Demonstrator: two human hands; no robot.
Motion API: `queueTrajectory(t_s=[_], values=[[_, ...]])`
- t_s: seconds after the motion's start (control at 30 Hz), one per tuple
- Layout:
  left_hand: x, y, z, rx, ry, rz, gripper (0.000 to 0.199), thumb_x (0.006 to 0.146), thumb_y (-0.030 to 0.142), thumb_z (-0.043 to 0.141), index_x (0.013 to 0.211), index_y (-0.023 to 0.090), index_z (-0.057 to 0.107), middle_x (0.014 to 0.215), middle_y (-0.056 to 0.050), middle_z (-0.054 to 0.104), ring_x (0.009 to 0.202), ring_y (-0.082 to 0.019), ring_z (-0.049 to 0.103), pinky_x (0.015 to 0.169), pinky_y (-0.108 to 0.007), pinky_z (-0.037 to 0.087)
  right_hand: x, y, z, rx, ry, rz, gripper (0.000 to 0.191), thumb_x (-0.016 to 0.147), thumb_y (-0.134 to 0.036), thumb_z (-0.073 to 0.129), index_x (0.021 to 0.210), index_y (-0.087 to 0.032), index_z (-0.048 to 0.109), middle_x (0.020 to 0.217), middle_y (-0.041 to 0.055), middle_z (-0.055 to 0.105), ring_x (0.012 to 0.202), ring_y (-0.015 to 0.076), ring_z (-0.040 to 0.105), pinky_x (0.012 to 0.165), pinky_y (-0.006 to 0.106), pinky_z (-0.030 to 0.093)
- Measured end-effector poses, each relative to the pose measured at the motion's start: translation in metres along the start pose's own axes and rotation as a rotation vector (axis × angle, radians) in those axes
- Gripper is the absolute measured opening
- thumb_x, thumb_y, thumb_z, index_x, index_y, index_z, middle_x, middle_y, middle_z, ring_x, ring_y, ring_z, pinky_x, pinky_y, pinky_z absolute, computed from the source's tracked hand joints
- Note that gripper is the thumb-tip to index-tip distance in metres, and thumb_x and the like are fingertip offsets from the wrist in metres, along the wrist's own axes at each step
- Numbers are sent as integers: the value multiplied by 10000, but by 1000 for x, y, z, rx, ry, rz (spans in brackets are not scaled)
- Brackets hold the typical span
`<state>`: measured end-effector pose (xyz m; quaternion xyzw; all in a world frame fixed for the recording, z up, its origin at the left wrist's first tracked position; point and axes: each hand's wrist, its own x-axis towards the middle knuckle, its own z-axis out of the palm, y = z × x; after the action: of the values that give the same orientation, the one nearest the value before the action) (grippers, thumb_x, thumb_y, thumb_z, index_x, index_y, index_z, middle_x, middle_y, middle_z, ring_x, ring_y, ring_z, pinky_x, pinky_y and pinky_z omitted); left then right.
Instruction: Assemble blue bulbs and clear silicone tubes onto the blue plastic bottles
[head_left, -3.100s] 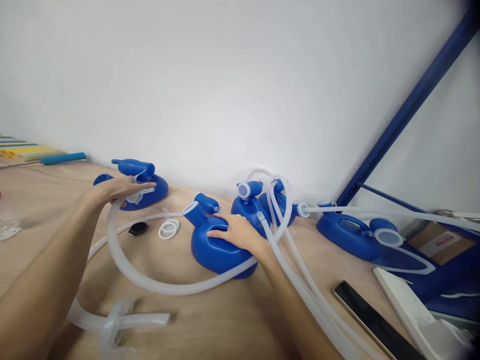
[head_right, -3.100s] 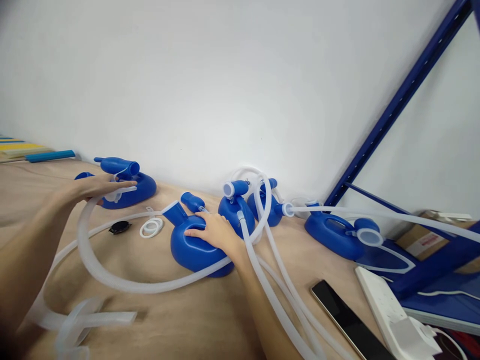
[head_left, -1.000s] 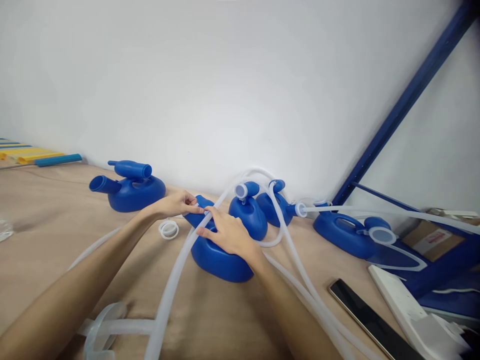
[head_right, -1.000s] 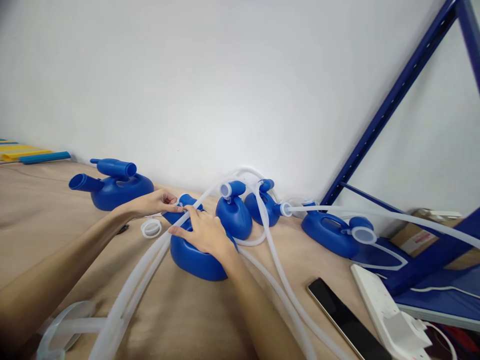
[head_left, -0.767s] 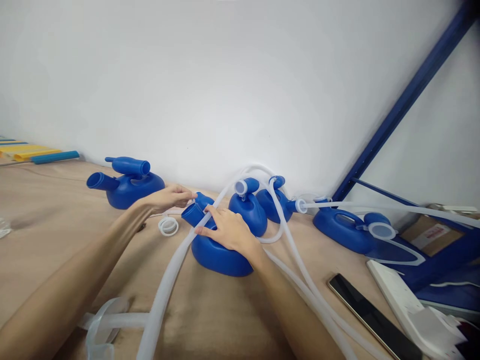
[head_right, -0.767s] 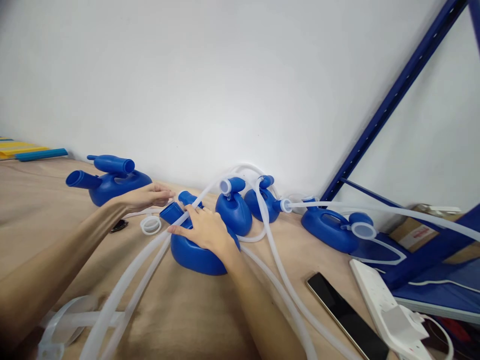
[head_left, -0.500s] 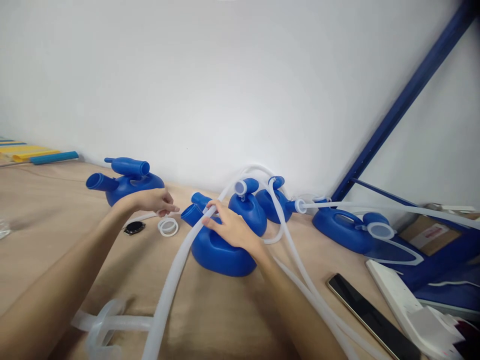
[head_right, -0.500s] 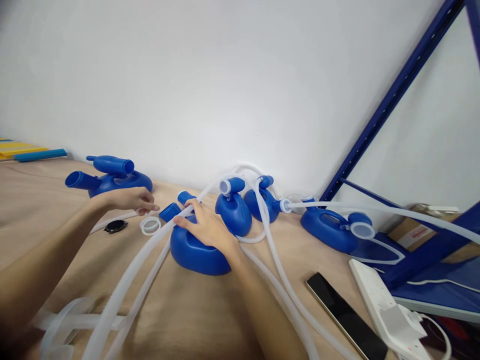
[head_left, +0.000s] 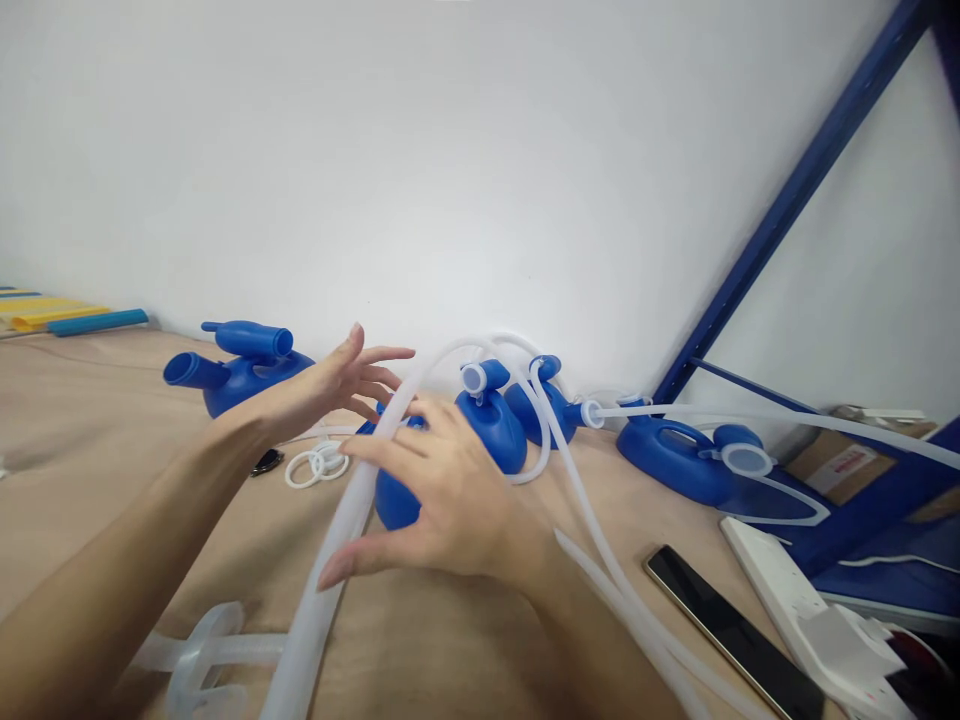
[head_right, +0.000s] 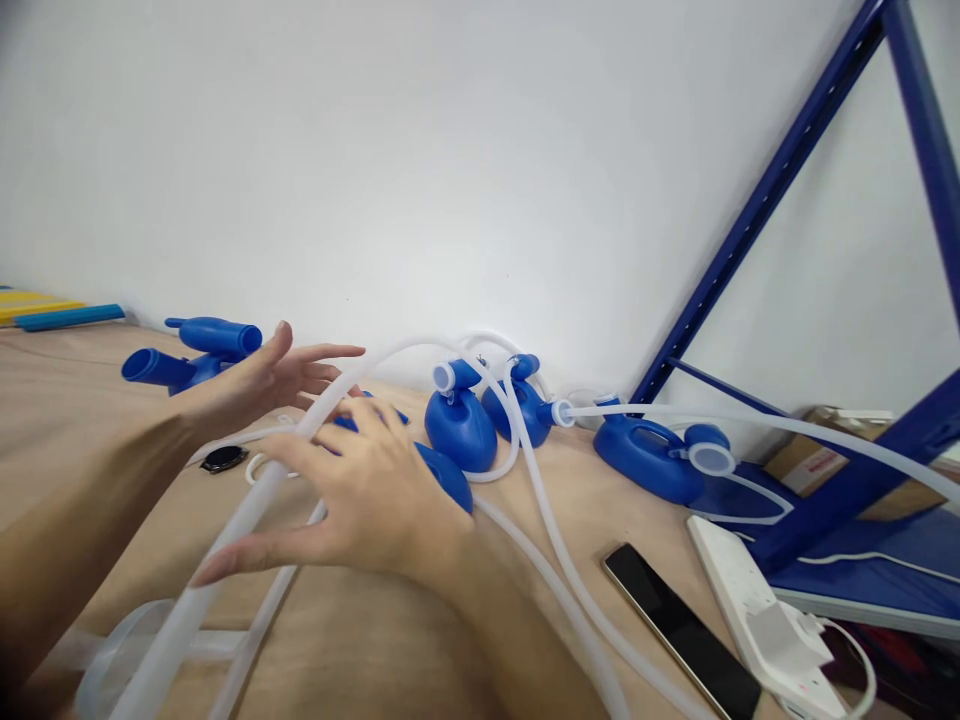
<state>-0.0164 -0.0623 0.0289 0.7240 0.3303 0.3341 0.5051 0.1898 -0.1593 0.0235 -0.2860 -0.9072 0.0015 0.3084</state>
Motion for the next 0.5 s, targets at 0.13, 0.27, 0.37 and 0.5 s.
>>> queueTrajectory(t_s=[0.13, 0.27, 0.37, 0.5], values=[[-11, 20, 31, -18, 128, 35, 874, 769, 553, 819, 1520, 235, 505, 1154, -119, 746, 1076, -304, 711, 874, -390, 593, -1, 7, 5, -6, -166, -79, 680, 898, -617, 701, 1479, -297, 552, 1281, 44, 731, 1325, 300, 570, 1198, 515, 376], [-5, 19, 19, -273, 332, 123, 592, 815, 366, 790, 1359, 186, 639, 1193, -111, 725, 857, -195, 730, 705, -288, 597, -4, 40, 2, 236, -125, -21, 772, 972, -488, 665, 1602, -268, 277, 1363, 72, 678, 1257, 225, 643, 1102, 410, 482], [-4, 16, -10, -422, 388, 152, 373, 881, 302, 752, 1222, 165, 691, 1315, -101, 690, 828, -124, 702, 670, -202, 577, -8, 80, 6, 223, -13, 275, 477, 1038, -404, 549, 1463, -223, 429, 1215, 71, 733, 1123, 208, 703, 1006, 395, 525], [-12, 14, -45, -439, 414, 82, 275, 969, 246, 652, 1221, 140, 679, 1435, -94, 633, 741, -69, 650, 616, -159, 559, -20, 139, 25, 131, -163, 504, 287, 1016, -400, 593, 1200, -207, 698, 1147, 80, 761, 1052, 231, 728, 908, 384, 567]])
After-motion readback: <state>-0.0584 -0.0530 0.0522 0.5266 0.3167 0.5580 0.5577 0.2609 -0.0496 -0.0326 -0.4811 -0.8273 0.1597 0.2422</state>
